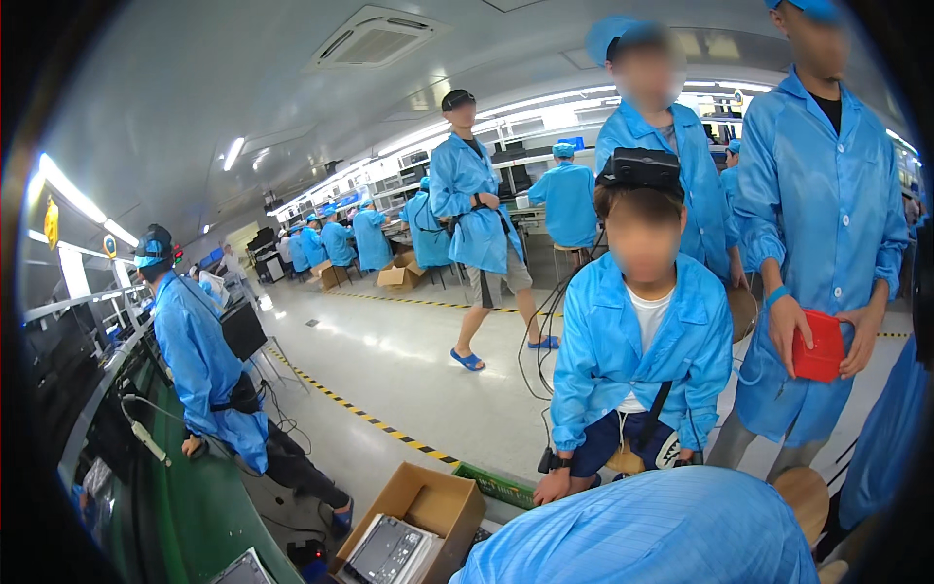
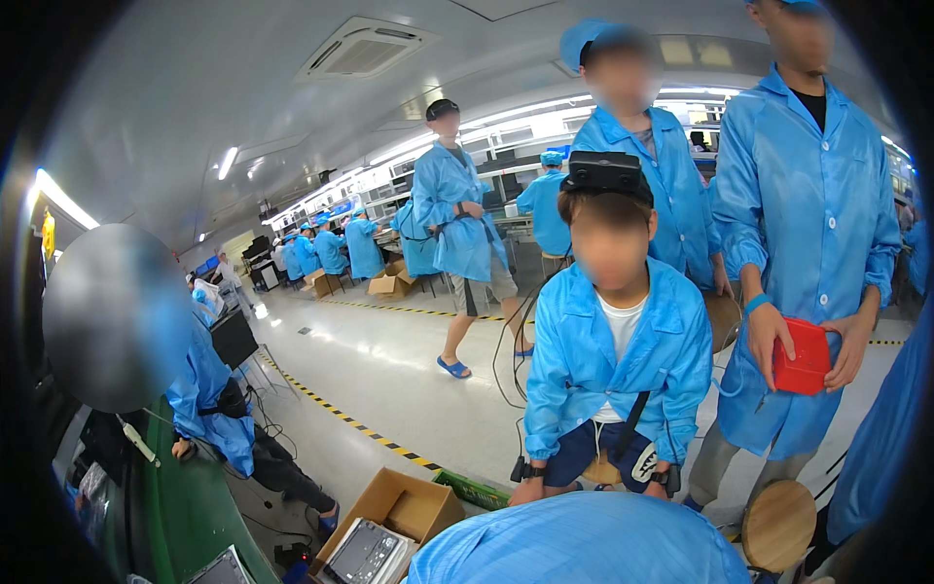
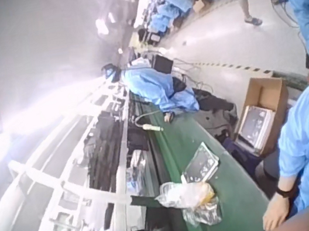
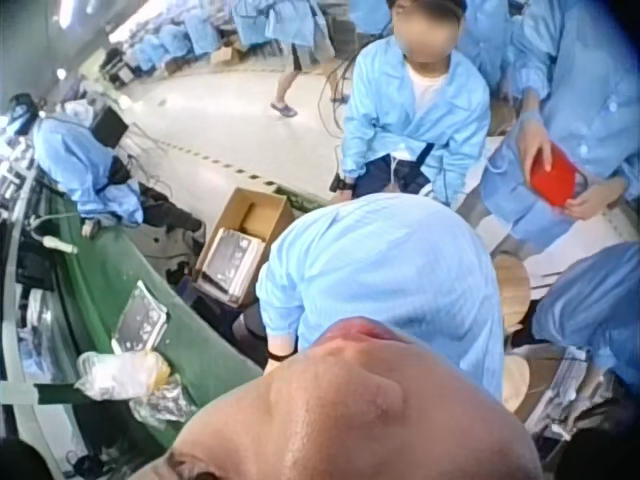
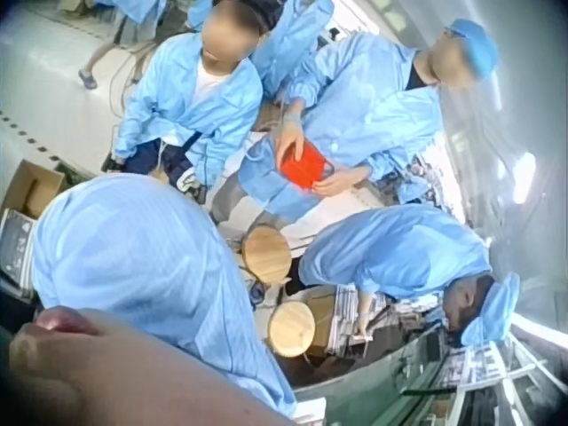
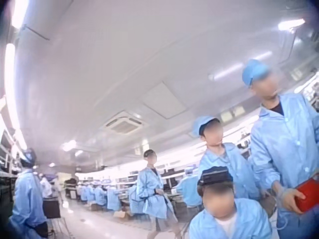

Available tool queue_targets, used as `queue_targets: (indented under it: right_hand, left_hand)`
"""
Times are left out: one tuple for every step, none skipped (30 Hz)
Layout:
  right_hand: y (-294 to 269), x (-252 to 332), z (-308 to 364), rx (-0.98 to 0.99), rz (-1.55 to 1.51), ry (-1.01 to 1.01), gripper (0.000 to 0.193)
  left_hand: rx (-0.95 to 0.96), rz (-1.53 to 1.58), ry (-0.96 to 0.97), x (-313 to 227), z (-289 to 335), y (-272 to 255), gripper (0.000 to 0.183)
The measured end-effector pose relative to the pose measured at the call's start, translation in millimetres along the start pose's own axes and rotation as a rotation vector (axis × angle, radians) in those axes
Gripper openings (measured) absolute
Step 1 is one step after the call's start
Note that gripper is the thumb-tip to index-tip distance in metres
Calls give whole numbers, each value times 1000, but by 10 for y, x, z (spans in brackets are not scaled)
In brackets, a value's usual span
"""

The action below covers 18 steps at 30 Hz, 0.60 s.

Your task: Assembling internal frames and electronic components of tablet devices on an assembly line.

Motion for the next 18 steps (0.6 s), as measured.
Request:
queue_targets:
  right_hand:
    - [-14,4,3,12,-13,4,31]
    - [-34,-2,1,20,-28,5,31]
    - [-41,7,-9,24,-51,0,31]
    - [-53,34,0,24,-74,-8,31]
    - [-67,39,-15,21,-99,-18,31]
    - [-79,62,-27,11,-122,-29,30]
    - [-110,75,-30,-2,-143,-35,30]
    - [-131,113,-42,-18,-165,-45,30]
    - [-90,169,-61,-24,-207,-75,30]
    - [-104,212,-42,-32,-235,-90,30]
    - [-112,228,-69,-42,-266,-111,30]
    - [-123,247,-63,-48,-304,-132,30]
    - [-97,265,-64,-54,-351,-164,30]
    - [-52,270,-55,-75,-386,-198,30]
    - [-38,216,42,-204,-263,-204,29]
    - [-54,157,188,-343,-132,-172,29]
    - [-14,135,220,-314,-108,-124,26]
    - [-41,199,143,-326,-164,-169,26]
  left_hand:
    - [-4,1,13,9,18,-3,23]
    - [-8,-2,26,28,30,-22,23]
    - [-11,-15,37,55,65,-58,23]
    - [-14,-33,50,92,92,-108,23]
    - [-16,-54,65,138,112,-172,24]
    - [-13,-78,86,224,126,-262,24]
    - [-8,-99,111,294,127,-345,24]
    - [-2,-125,137,370,124,-442,24]
    - [-5,-169,142,428,149,-578,25]
    - [-2,-197,159,469,153,-647,25]
    - [1,-231,174,513,163,-727,25]
    - [5,-266,183,549,169,-802,25]
    - [9,-314,185,582,213,-913,26]
    - [14,-366,184,610,264,-1023,26]
    - [21,-408,192,608,307,-1143,26]
    - [49,-430,212,612,320,-1209,27]
    - [56,-430,216,714,354,-1308,27]
    - [51,-497,193,650,390,-1465,27]
Point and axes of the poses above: each hand's wrist, its own z-axis away from the middle knuckle, its own y-axis out of the palm, x = y × z, the point moved 6 cm from there along -z, towards the middle knuckle, and after that the axes turned 5 degrees about -y, right-handed, at the moved point
